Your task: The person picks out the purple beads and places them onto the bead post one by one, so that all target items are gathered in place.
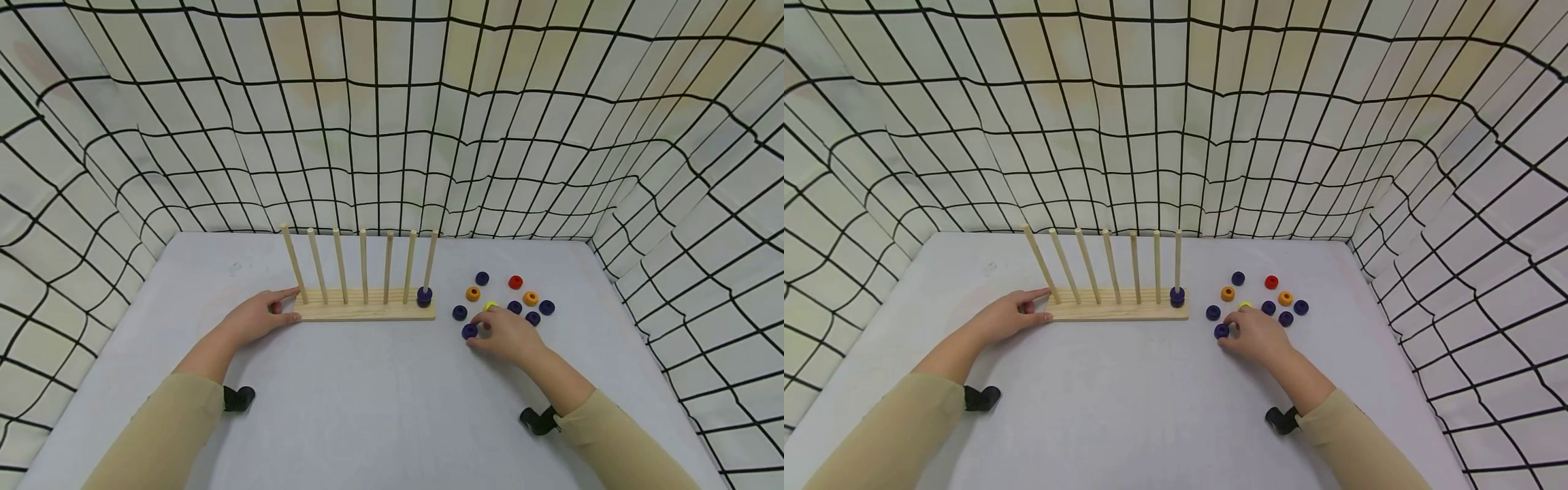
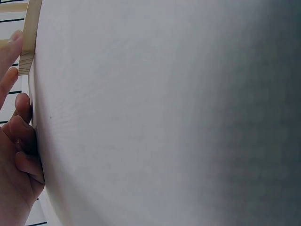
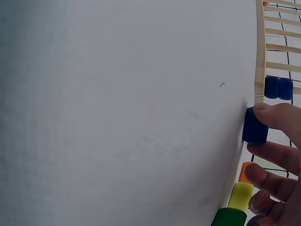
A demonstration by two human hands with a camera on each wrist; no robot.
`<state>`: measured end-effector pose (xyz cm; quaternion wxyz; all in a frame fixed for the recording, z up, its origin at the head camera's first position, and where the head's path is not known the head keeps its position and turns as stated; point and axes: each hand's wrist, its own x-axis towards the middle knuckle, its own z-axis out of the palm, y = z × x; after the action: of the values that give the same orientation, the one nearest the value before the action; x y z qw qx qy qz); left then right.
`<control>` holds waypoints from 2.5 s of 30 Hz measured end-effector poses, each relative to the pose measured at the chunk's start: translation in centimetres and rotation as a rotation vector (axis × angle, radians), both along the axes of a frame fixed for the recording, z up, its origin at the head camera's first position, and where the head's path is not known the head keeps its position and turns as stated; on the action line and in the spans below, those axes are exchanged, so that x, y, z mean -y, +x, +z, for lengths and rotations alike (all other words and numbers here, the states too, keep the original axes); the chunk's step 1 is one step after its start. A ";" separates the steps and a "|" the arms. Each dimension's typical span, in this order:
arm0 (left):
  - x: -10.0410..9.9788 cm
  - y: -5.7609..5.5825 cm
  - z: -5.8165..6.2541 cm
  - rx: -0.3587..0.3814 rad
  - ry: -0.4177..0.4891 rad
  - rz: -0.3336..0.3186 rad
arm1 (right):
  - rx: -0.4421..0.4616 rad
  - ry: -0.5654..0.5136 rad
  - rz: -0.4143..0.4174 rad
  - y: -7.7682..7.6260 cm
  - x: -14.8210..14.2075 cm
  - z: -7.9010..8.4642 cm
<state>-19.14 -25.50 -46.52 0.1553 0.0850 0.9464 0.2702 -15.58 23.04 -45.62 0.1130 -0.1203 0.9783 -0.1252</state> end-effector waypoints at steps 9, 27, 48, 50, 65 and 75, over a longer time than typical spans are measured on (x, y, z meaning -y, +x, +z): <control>0.0 0.0 0.0 -0.003 0.002 0.002 | -0.006 -0.023 -0.010 0.0 0.0 -0.1; -0.1 -0.1 0.0 0.002 -0.004 0.004 | -0.054 -0.042 -0.039 -0.1 0.0 0.2; 0.2 0.0 -0.2 -0.001 0.004 0.000 | -0.189 -0.129 -0.070 0.1 -0.5 2.5; 0.1 0.0 -0.1 -0.001 0.007 0.002 | -0.193 -0.138 -0.075 0.0 -0.5 2.6; -0.1 0.1 -0.1 0.000 -0.008 0.003 | -0.244 -0.186 -0.085 -0.2 0.1 3.8; 0.2 -0.1 -0.3 -0.002 -0.018 0.010 | -0.319 -0.183 -0.101 -0.4 0.7 4.4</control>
<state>-19.24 -25.67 -46.86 0.1537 0.0794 0.9493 0.2623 -16.01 22.38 -41.25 -0.0611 -0.0991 0.9732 -0.1984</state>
